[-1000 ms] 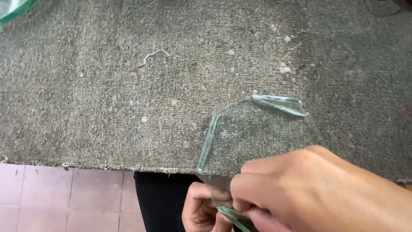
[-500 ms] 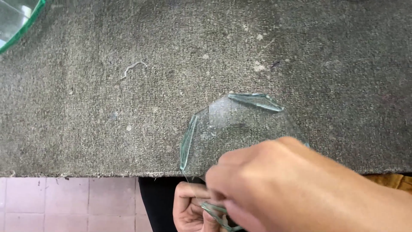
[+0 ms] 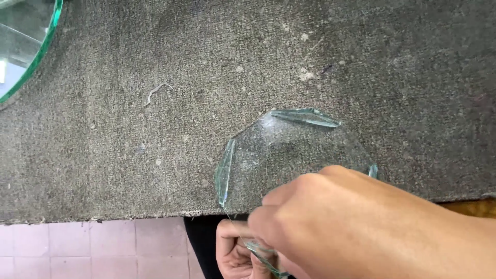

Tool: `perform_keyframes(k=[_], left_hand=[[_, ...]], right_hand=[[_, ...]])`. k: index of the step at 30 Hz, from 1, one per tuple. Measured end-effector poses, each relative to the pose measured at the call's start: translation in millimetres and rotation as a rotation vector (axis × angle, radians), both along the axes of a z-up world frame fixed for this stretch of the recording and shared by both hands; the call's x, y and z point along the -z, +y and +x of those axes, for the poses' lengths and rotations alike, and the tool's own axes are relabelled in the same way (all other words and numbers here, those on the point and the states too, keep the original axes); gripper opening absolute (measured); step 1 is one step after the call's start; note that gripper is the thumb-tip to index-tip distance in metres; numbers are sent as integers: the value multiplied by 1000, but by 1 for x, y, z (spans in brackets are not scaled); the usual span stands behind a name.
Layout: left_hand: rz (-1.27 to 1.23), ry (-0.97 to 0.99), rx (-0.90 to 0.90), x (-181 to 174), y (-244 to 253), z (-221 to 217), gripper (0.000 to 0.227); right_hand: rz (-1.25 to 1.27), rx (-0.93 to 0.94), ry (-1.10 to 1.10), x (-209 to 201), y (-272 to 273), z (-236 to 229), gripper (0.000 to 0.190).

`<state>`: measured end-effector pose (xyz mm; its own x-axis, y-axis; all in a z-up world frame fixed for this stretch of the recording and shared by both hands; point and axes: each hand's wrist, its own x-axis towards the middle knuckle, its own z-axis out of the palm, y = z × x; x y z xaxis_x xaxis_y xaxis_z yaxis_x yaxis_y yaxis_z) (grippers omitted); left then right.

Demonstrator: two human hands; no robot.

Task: Scraping the edges of a hexagonal glass piece using a small metal blade to remove residue or smooth the edges.

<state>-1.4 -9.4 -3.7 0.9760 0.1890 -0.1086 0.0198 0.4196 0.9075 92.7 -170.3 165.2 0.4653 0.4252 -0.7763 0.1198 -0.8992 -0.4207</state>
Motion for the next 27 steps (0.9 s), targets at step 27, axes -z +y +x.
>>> perform_keyframes(k=[27], left_hand=[[-56,108,-7,8,5,-7,47]], right_hand=[[-51,-43,135,2,-9,0,8]])
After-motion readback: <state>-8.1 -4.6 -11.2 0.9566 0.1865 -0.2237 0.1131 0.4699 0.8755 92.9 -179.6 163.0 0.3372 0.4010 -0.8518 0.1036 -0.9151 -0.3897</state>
